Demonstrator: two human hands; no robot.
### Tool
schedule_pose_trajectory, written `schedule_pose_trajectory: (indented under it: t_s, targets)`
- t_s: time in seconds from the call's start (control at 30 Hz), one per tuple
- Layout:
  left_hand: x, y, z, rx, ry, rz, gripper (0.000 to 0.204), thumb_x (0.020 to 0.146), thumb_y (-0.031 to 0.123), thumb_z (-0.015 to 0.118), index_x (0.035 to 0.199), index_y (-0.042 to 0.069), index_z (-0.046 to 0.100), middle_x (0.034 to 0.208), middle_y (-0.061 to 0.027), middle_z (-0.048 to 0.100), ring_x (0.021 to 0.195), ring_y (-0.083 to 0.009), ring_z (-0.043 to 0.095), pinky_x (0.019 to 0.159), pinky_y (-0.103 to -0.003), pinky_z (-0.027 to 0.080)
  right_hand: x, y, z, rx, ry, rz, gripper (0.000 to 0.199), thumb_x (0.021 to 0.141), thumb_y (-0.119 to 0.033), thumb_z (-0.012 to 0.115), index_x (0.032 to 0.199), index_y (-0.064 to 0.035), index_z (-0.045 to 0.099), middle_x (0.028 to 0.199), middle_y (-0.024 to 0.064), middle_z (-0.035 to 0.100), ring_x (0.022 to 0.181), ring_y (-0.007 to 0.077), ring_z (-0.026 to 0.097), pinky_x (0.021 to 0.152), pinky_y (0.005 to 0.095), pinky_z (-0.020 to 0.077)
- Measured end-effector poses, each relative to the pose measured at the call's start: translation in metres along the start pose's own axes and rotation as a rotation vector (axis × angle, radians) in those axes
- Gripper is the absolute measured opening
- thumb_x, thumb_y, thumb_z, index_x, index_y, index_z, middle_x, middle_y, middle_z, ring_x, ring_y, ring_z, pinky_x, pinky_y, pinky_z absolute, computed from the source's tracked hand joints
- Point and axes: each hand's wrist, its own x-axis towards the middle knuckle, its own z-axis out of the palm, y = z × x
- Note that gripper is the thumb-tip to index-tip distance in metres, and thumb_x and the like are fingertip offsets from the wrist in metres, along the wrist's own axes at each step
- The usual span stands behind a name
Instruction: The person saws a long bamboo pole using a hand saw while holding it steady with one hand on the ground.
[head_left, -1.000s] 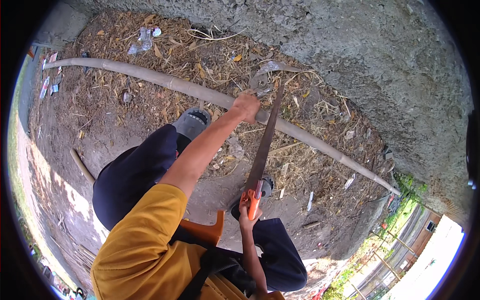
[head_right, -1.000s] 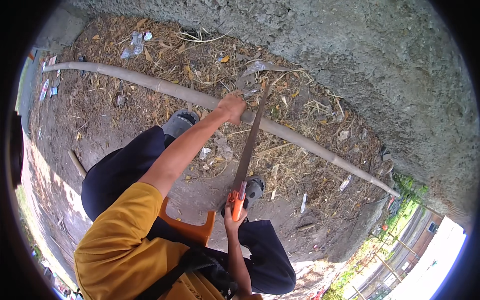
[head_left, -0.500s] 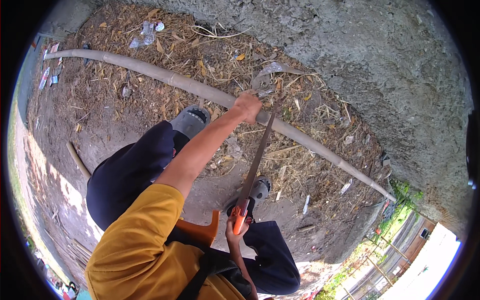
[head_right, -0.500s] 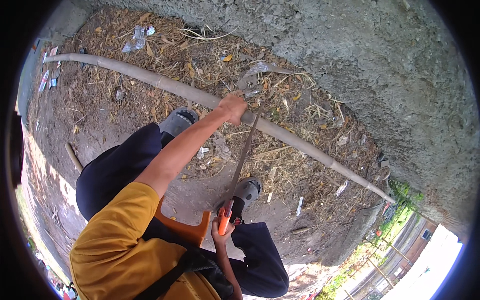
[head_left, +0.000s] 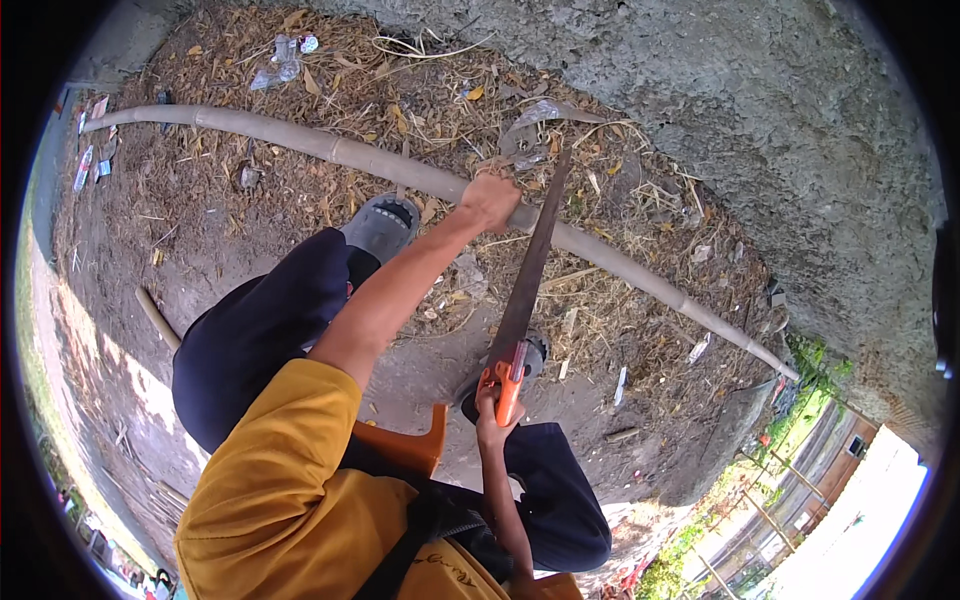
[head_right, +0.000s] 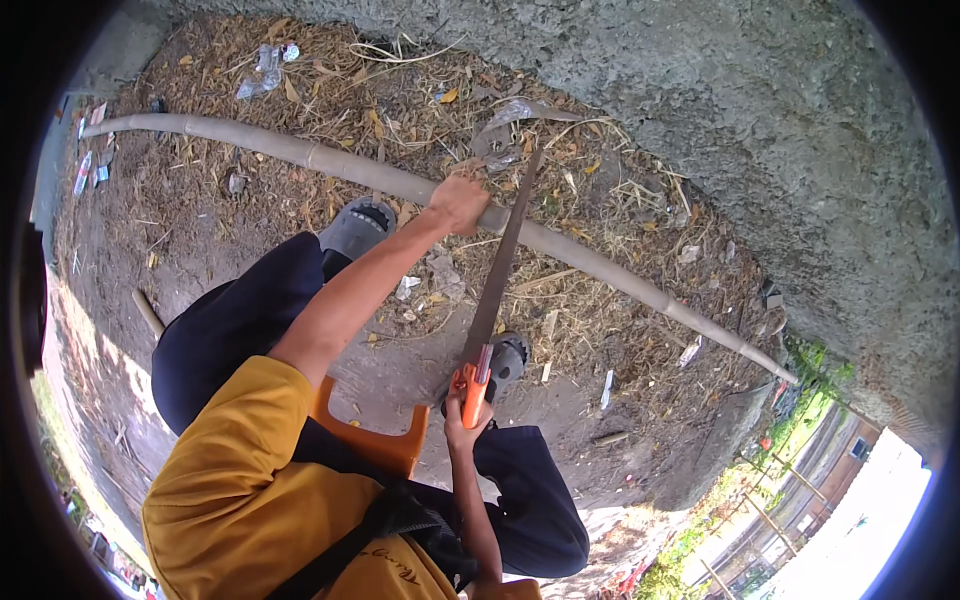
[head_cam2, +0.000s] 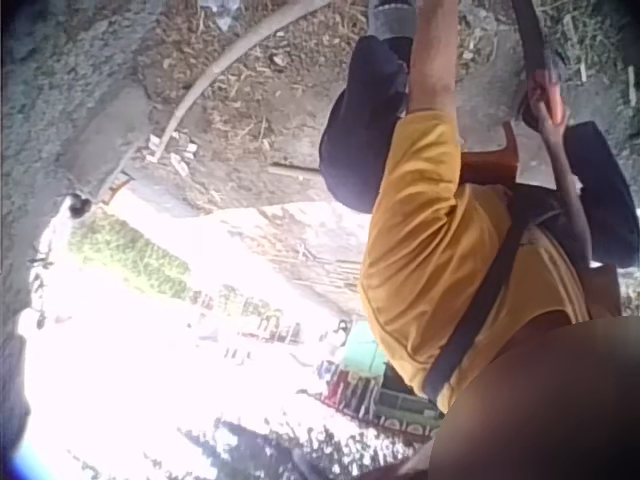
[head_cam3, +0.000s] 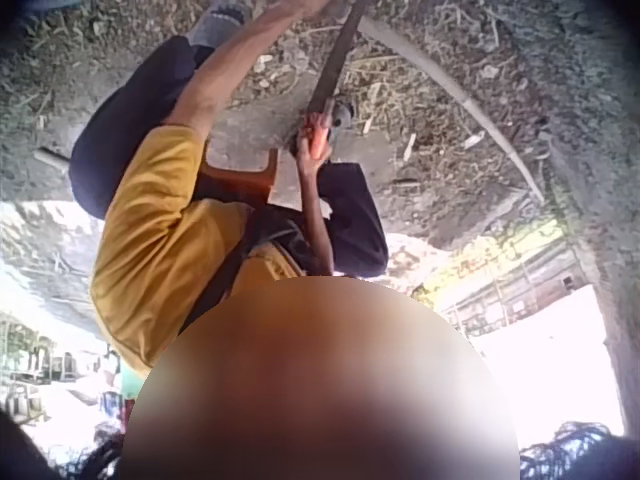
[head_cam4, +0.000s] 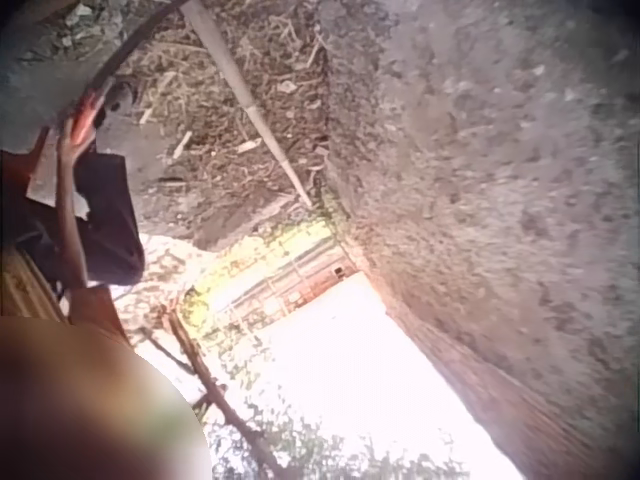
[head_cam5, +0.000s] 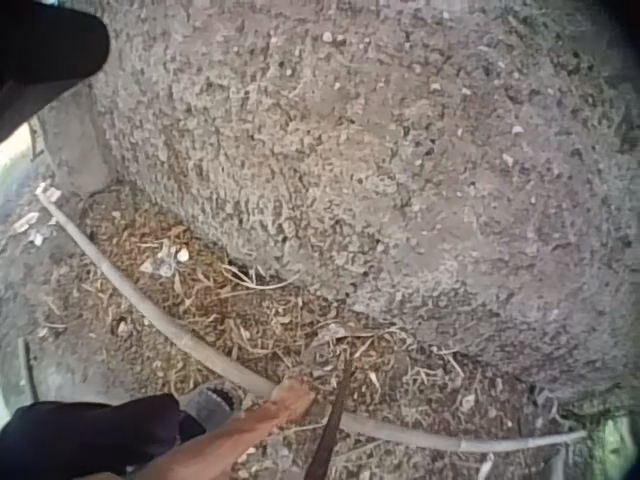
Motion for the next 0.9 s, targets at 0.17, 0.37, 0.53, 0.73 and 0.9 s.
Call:
schedule_pose_trajectory:
  t_s: [0.17, 0.37, 0.53, 0.73, 0.9]
  targets:
    - [0.006, -0.005, 0.0, 0.019, 0.064, 0.039, 0.029, 0.066, 0.022, 0.079, 0.093, 0.011, 0.078, 0.095, -0.0114, 0.076, 0.089, -0.0261, 0.074, 0.078, -0.039, 0.06, 0.06, -0.024, 0.017, -0.141, -0.01, -0.048, 0.021, 0.087, 0.002, 0.063, 0.069, -0.0024, 0.054, 0.061, -0.006, 0.049, 0.057, 0.0028, 0.043, 0.051, 0.0242, 0.0353]
    - [-0.005, -0.005, 0.016, 0.016, 0.096, 0.013, 0.03, 0.065, 0.024, 0.082, 0.092, 0.011, 0.077, 0.093, -0.0111, 0.076, 0.088, -0.0273, 0.074, 0.076, -0.039, 0.059, -0.012, 0.0, -0.021, -0.22, -0.086, -0.034, 0.01, 0.089, 0.01, 0.057, 0.08, 0.0043, 0.057, 0.091, 0.0098, 0.063, 0.086, 0.0147, 0.06, 0.103, 0.0436, 0.0505]
    - [-0.002, -0.002, 0.016, 0.044, 0.169, 0.026, 0.027, 0.068, 0.022, 0.081, 0.092, 0.011, 0.076, 0.088, -0.0106, 0.075, 0.082, -0.0271, 0.075, 0.071, -0.039, 0.058, 0.058, -0.025, 0.023, -0.265, 0.001, -0.035, 0.028, 0.091, -0.001, 0.06, 0.066, -0.0036, 0.047, 0.061, -0.0021, 0.046, 0.056, 0.0054, 0.043, 0.072, 0.0261, 0.0522]
    - [-0.014, -0.014, 0.029, 0.037, 0.232, 0.004, 0.025, 0.072, 0.018, 0.078, 0.095, 0.01, 0.076, 0.084, -0.0102, 0.075, 0.079, -0.0251, 0.075, 0.068, -0.039, 0.059, -0.041, 0.0, 0.006, -0.189, -0.004, -0.101, 0.014, 0.087, 0.009, 0.055, 0.099, 0.0065, 0.062, 0.088, 0.0068, 0.06, 0.084, 0.0107, 0.059, 0.1, 0.0414, 0.0531]
    - [-0.012, 0.003, 0.018, 0.024, 0.158, 0.01, 0.022, 0.073, 0.017, 0.078, 0.094, 0.01, 0.076, 0.083, -0.0092, 0.075, 0.079, -0.0237, 0.075, 0.067, -0.038, 0.058, 0.073, -0.029, 0.015, -0.275, -0.018, -0.146, 0.023, 0.089, 0.002, 0.062, 0.07, -0.0024, 0.051, 0.064, -0.0056, 0.05, 0.057, 0.0037, 0.044, 0.056, 0.0231, 0.042]
